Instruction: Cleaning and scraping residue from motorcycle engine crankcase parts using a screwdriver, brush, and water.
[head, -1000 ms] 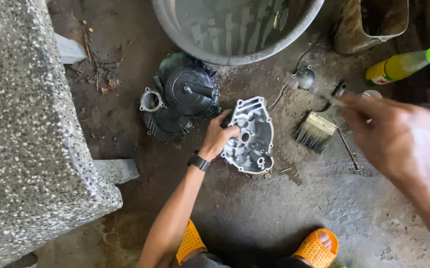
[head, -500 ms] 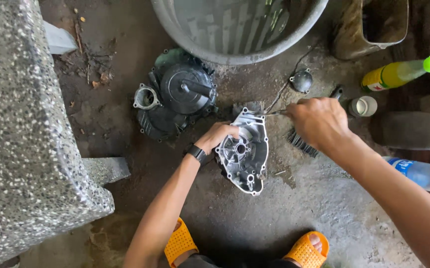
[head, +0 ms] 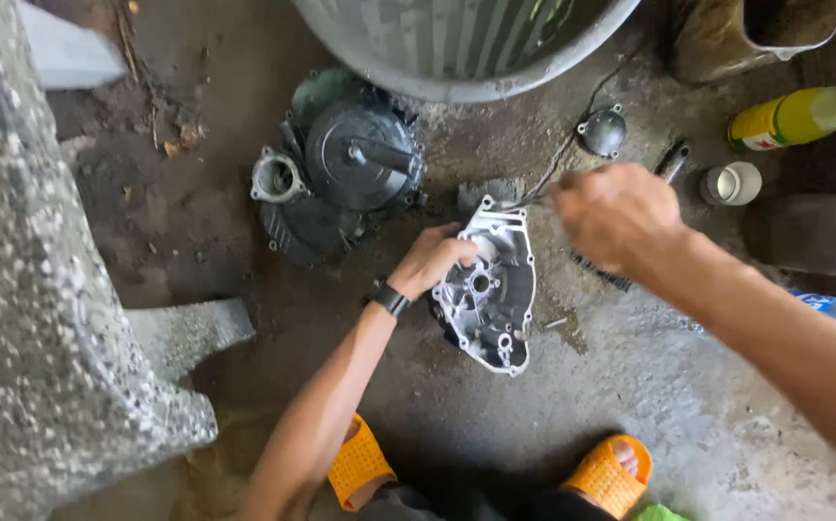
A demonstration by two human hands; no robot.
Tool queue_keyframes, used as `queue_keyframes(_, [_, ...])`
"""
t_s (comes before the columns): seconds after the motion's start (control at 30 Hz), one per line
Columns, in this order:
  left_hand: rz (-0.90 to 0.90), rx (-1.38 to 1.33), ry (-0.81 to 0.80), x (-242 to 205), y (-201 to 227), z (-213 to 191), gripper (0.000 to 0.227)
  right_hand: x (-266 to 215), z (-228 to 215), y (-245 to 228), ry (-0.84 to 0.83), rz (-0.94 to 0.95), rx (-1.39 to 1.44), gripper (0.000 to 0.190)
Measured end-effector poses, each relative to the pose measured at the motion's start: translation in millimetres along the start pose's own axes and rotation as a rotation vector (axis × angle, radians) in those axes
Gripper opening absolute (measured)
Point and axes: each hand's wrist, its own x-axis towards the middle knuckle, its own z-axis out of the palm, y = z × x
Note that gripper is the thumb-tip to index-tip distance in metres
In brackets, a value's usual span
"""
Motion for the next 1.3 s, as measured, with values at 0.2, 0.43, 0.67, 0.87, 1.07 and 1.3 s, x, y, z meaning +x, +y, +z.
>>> queue_keyframes(0.2, [0.022,-0.041,-0.011,-1.1,-1.3,1.2,0.03,12.6,16.2,5.4,-0.097,-0.039,-0.094,0.035])
queue_keyframes(0.43, [-0.013,-0.006,-0.022,-6.7,22.8,-2.3,0.036,-9.6,24.2,22.7,-0.05,0.022,0.017,0.028])
queue_keyframes(0.67, [-0.005,0.004,-0.01,-8.9,15.1,-2.9,0.043,-28.3,46.5,21.2,0.162,-0.086,0.07,0.027])
queue_keyframes(0.87, [-0.037,0.061,-0.006,-18.7,36.3,1.7,0.035,-17.9,31.8,-3.5,-0.12,0.069,0.034,0.026])
queue_keyframes(1.07, [-0.008,-0.013,-0.04,-13.0,32.2,-3.5,0.026,-10.7,24.7,-5.0,-0.203,0.152,0.25,0.035])
queue_keyframes(1.3, [0.019,0.101,0.001,-17.1,28.2,1.1,0.028,-4.2,41.3,3.3,-0.054,-0.095,-0.087,0.021])
